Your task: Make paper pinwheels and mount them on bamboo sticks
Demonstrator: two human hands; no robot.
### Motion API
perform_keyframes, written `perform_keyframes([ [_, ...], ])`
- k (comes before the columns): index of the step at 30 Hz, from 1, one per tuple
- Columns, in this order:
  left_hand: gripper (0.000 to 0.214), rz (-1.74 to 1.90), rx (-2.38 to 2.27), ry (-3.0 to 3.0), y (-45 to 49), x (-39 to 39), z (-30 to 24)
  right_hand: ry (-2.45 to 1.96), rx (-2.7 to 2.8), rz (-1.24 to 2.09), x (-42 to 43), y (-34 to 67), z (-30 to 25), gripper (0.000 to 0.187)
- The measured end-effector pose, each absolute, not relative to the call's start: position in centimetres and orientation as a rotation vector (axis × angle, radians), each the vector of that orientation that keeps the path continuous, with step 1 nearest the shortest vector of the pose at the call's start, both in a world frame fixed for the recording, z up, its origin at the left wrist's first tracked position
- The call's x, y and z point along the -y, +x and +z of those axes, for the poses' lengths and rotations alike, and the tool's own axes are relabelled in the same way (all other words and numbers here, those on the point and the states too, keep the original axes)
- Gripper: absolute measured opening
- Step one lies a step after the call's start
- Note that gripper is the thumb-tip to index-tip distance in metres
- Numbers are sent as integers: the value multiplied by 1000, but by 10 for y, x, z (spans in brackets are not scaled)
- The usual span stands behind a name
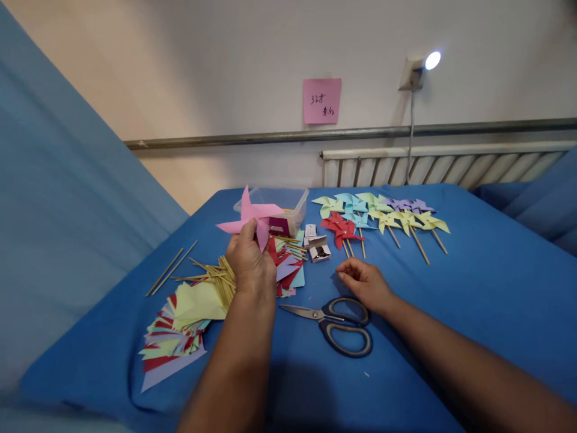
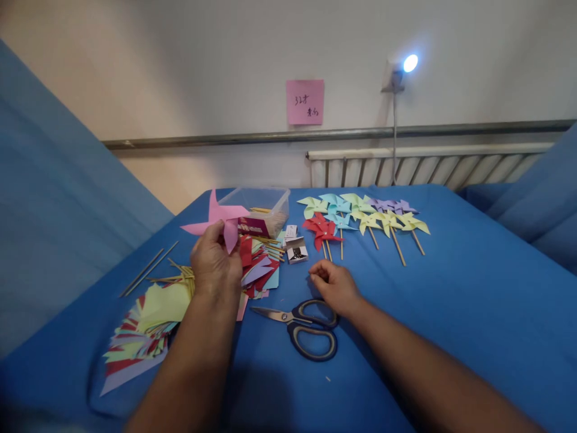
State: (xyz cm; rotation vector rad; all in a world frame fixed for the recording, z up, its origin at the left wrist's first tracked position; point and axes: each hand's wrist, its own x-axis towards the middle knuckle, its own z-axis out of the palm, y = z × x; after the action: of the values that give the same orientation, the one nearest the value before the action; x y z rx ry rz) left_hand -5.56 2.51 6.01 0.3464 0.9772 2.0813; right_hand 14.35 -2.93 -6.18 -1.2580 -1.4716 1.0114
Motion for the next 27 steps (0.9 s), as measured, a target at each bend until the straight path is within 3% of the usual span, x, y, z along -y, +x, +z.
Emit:
perform_keyframes([
  [7,21,2016,-953,390,-50,-24,56,-1275,2102,407,29,113,-30,28],
  [12,19,1999,-988,392,-48,-20,60,-1515,2452,95,10,73,0,25],
  [20,20,1983,-991,379,-47,-17,61,-1654,2490,83,-13,48,3,29],
  [27,20,1990,-968,391,-47,-20,57,-1634,2317,94,15,81,15,28],
])
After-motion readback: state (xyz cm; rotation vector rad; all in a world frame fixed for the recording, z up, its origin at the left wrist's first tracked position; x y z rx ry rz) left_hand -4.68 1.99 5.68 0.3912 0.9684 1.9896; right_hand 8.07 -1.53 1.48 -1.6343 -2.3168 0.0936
